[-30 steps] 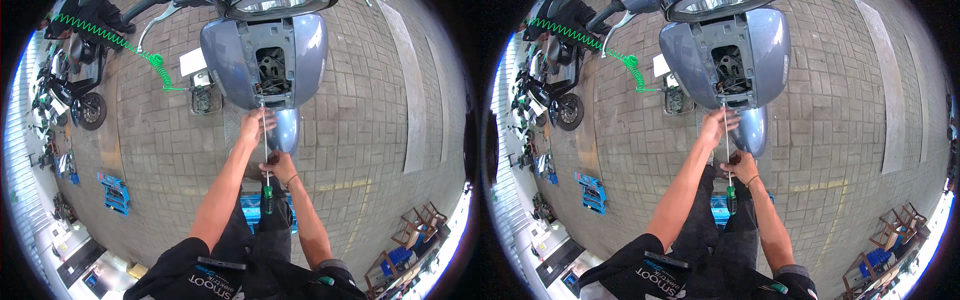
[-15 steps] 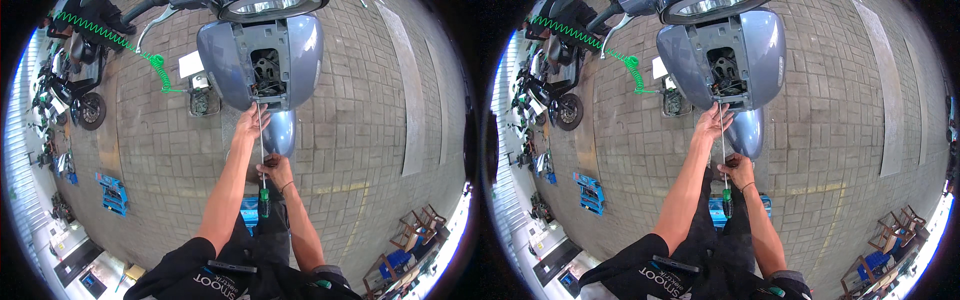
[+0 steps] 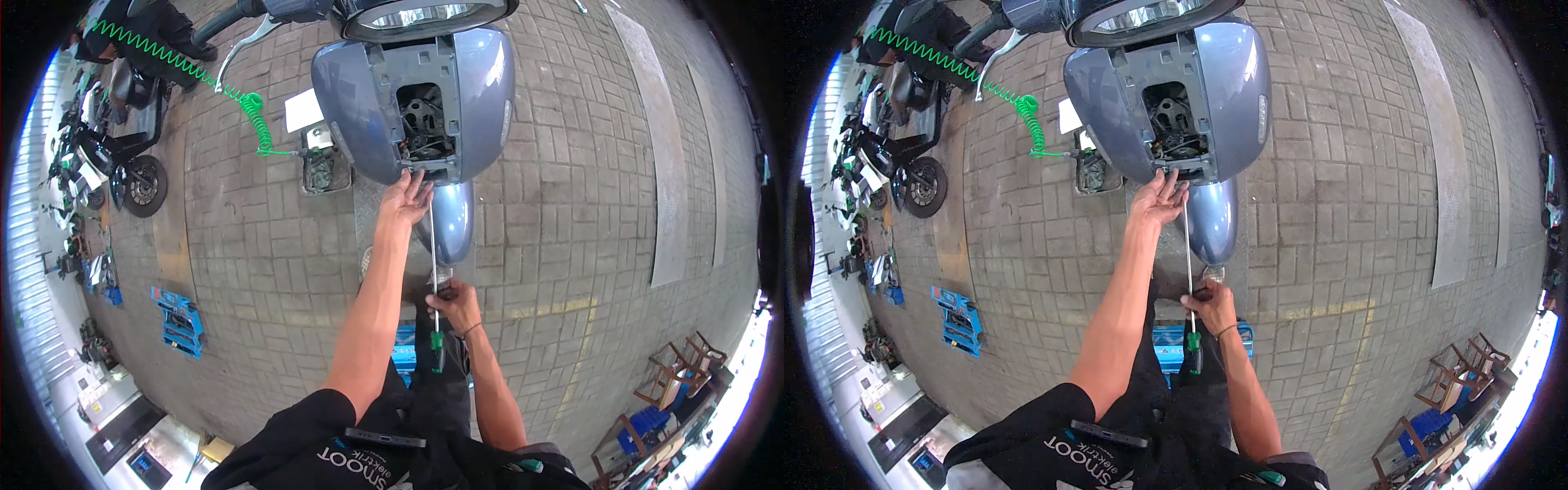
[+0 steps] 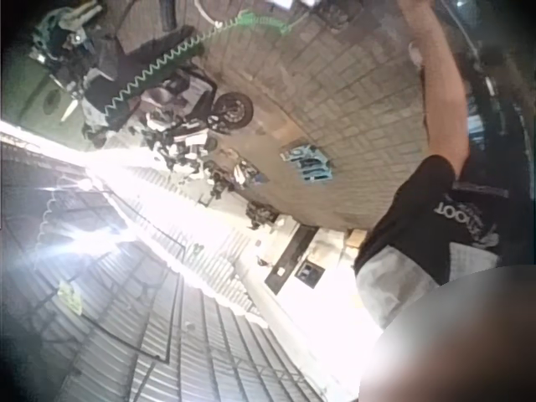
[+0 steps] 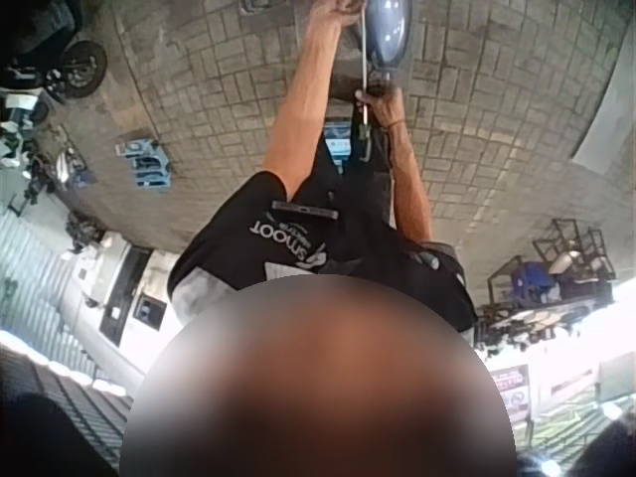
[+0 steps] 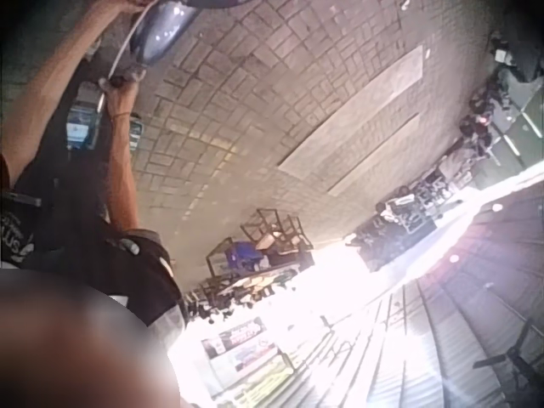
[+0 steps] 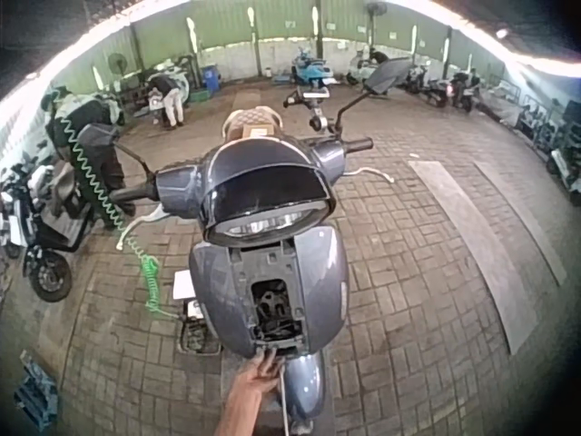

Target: The person cleans a license plate, removes it from a bracket, and then uses a screwdriver to unscrew fasteners on the front panel of a scooter.

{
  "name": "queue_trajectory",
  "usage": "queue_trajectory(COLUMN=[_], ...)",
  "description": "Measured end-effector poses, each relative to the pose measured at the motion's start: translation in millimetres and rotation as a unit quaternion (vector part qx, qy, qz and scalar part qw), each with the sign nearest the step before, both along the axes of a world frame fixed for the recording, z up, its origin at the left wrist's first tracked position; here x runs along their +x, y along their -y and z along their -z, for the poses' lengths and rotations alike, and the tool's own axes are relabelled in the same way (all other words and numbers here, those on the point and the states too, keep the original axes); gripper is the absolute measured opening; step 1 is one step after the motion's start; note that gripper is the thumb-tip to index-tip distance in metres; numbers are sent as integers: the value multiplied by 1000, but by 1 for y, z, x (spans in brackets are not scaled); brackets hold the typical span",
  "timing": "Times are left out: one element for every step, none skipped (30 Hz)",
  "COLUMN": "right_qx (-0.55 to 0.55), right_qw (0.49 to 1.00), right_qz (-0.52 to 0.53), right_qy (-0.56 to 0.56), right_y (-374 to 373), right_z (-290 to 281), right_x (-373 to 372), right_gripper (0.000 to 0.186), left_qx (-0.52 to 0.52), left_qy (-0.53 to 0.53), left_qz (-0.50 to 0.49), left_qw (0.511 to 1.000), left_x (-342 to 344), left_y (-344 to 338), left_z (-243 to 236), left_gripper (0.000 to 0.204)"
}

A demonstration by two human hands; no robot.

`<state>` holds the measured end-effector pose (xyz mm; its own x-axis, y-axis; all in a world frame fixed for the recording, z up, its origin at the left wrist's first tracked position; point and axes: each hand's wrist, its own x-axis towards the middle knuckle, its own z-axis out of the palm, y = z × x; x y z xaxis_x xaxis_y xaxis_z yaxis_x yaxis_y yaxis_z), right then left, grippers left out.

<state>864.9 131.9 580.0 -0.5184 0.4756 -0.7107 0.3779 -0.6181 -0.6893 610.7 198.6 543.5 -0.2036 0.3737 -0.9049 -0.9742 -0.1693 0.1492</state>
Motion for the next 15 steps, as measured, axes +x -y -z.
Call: queue_trajectory(right_qx=[2, -29, -60, -57, -58, -59, -58, -71, -83, -84, -60, -36, -37, -57, -78], right_qw=[1000, 1000, 998, 998, 997, 996, 996, 994, 991, 991, 993, 994, 994, 992, 988], right_qz=[-1, 9, 18, 18, 23, 27, 26, 45, 65, 64, 53, 41, 41, 69, 97], right_qy=[1, 7, 12, 14, 39, 63, 65, 73, 81, 82, 86, 91, 91, 91, 90], right_y=[4, 9, 15, 21, 29, 38, 50, 65, 78, 89, 97, 103, 102, 102, 102], right_z=[-1, -2, -5, -8, -10, -13, -13, -9, -4, 1, 2, 6, 5, 3, 0], right_x=[10, 20, 30, 40, 51, 62, 75, 89, 101, 112, 121, 129, 130, 131, 132], right_gripper=[21, 20, 20, 20, 19, 19, 19, 19, 20, 20, 21, 21, 21, 22, 23], left_qx=[2, 11, 21, 23, 37, 51, 51, 56, 61, 60, 60, 60, 59, 65, 70], left_qy=[1, 18, 34, 36, 27, 18, 19, 24, 30, 30, 19, 7, 7, -1, -10], left_qz=[-1, -55, -110, -110, -127, -145, -146, -157, -166, -167, -166, -165, -165, -166, -167], left_qw=[1000, 998, 993, 993, 991, 988, 988, 986, 984, 984, 984, 984, 985, 984, 983], left_x=[3, 5, 7, 10, 12, 14, 16, 17, 18, 19, 21, 22, 23, 24, 24], left_y=[-2, -3, -4, -5, -6, -6, -6, -6, -7, -7, -7, -7, -7, -6, -5], left_z=[3, 7, 11, 16, 19, 23, 27, 29, 31, 31, 30, 29, 30, 32, 33], left_gripper=[16, 19, 24, 24, 22, 21, 21, 19, 19, 19, 20, 20, 20, 20, 20])
